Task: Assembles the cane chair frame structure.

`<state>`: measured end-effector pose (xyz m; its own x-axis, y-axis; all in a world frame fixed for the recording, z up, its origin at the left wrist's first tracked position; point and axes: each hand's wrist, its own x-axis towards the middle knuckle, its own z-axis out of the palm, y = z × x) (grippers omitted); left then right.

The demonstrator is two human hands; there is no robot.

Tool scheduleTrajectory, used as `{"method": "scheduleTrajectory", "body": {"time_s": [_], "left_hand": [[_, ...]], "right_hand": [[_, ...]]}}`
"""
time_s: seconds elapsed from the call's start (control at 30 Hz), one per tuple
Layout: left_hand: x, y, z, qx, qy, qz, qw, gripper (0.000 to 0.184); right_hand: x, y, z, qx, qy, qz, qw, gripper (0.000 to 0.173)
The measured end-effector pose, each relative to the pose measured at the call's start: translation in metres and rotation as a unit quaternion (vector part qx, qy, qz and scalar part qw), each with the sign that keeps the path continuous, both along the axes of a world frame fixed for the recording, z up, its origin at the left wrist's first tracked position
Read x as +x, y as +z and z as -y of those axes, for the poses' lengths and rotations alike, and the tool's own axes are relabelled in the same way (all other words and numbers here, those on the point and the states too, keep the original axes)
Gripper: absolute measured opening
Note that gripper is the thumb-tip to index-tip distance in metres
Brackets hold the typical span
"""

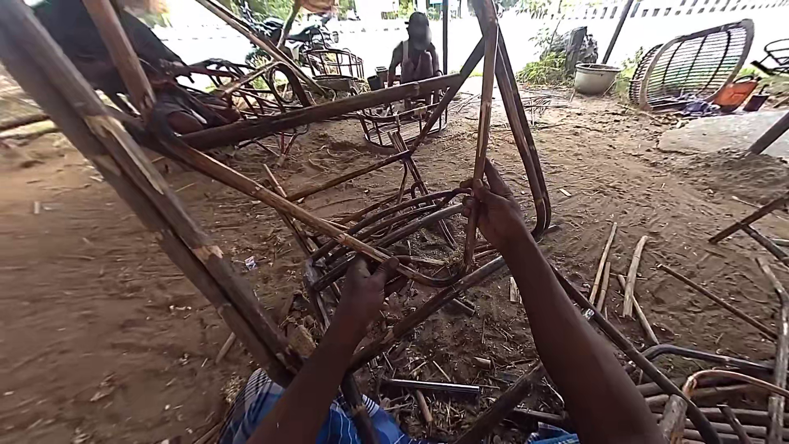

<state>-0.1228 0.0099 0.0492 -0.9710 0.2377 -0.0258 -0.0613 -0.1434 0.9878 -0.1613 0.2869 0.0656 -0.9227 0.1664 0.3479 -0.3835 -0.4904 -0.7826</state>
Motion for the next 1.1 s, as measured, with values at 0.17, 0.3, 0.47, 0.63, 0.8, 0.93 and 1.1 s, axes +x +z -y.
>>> {"method": "scheduleTrajectory", "body": {"time_s": [0.17,0.3,0.47,0.63,0.8,0.93,1.1], "left_hand": [[0.007,0.003,0.002,0.006,0.001,0.009,1.000,0.036],[0.006,0.003,0.004,0.005,0.011,0.014,1.000,0.039],[-0.001,0.005,0.008,-0.019,0.004,0.000,1.000,0.036],[0.000,0.008,0.009,-0.010,-0.001,-0.014,1.000,0.038],[-0.003,-0.004,0.001,-0.014,-0.004,-0.019,1.000,0.041],[-0.003,-0.006,0.002,-0.011,-0.001,-0.014,1.000,0.038],[-0.005,-0.003,0.003,-0.003,-0.003,-0.012,1.000,0.035]], "right_hand": [[-0.004,-0.002,0.003,-0.002,-0.009,0.025,1.000,0.054],[-0.005,-0.002,0.006,-0.004,-0.004,0.032,0.999,0.054],[-0.012,-0.005,0.009,-0.010,-0.005,0.032,0.999,0.055],[-0.013,0.003,0.006,-0.001,0.003,0.038,0.999,0.054],[-0.012,-0.004,-0.003,0.013,0.004,0.033,0.999,0.056],[-0.013,-0.004,0.001,0.013,0.000,0.049,0.999,0.057],[-0.015,-0.001,0.001,0.011,0.000,0.048,0.999,0.057]]}}
